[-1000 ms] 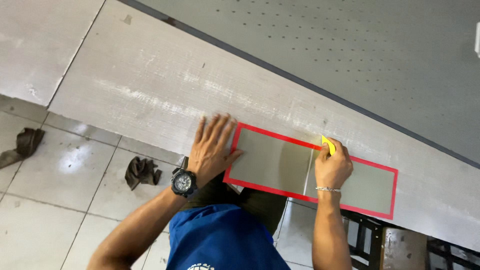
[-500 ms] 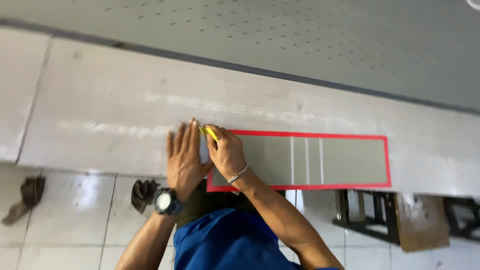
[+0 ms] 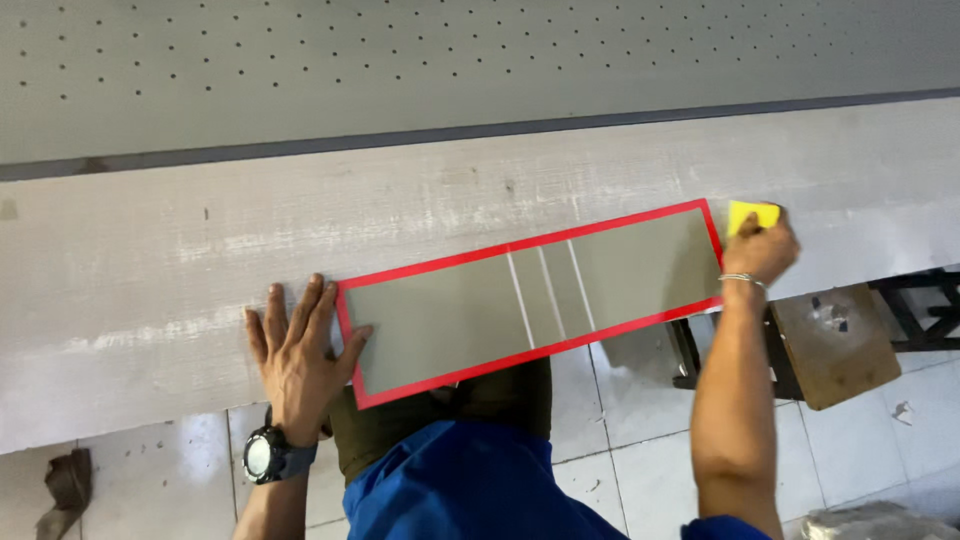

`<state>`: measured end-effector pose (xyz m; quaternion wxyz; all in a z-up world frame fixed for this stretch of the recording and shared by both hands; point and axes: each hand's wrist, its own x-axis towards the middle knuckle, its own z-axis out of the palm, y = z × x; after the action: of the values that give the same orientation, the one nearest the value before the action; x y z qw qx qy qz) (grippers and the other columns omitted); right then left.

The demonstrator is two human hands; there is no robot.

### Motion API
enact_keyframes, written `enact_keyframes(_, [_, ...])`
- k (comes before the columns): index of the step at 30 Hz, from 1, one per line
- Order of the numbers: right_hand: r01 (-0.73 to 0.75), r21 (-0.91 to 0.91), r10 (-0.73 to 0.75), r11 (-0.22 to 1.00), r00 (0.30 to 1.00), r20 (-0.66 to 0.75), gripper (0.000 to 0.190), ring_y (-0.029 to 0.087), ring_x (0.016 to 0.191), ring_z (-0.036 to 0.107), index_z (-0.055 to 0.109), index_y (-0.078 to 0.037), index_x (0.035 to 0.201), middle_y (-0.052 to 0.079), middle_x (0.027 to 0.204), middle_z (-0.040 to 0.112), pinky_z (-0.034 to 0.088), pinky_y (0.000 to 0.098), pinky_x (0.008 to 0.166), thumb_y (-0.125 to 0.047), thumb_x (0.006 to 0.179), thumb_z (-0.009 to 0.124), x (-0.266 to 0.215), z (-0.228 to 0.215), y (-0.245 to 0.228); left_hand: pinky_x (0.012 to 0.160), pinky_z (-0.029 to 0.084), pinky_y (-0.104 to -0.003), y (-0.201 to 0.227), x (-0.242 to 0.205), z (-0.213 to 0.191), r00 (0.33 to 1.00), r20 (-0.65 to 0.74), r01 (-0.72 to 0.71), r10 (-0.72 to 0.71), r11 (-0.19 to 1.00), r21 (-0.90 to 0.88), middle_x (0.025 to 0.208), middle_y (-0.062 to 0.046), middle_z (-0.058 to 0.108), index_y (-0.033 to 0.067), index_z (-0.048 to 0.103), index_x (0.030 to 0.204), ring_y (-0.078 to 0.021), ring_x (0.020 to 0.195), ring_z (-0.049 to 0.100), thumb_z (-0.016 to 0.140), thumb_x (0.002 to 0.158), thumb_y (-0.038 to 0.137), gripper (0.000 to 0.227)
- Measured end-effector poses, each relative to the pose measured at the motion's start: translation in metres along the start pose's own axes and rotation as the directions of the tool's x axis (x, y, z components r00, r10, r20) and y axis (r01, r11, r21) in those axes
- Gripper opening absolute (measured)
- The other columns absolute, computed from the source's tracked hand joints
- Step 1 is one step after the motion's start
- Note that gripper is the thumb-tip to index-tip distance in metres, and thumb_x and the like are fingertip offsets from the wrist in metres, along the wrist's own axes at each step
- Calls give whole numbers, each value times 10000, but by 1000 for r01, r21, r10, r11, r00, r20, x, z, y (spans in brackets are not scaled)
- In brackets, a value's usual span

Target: The person applies red tape to the edges of rectangular panels using a yellow plastic scraper to smooth the tape down. The person repeats this process on multiple panels, ensuring the tape is firmly adhered to the surface.

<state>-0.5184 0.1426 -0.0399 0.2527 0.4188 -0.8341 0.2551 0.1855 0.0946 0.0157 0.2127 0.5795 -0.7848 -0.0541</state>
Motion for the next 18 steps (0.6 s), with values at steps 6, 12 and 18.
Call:
enact_keyframes(6, [-188,169,169,968,979,118,195,270,868,803,880,-151,1154,128,1097,824,644,375,670,-2,1057,800,-6,-56,15,1311,214,-693,19,24,-2,999,-3,-38,38,997,-72,1725,-271,441,118,515,1631,-489,1614,362,648,989,614,822])
enact_keyframes(12, [19,-57,-19,998,1000,-2,116,398,894,747,833,-130,1114,122,907,742,562,473,900,-102,1002,852,-92,-76,-15,1278,352,-623,52,38,30,975,-120,-186,185,983,5,1416,-124,607,133,685,1484,-401,1429,552,813,831,691,869])
enact_keyframes(18, [186,161,-193,969,981,28,522,513,1121,682,744,-78,1250,251,1171,701,526,583,1053,47,760,878,-197,-127,-212,1086,490,-538,50,43,39,967,-146,-200,207,978,61,1192,-97,581,131,740,1333,-353,1202,612,798,885,636,678])
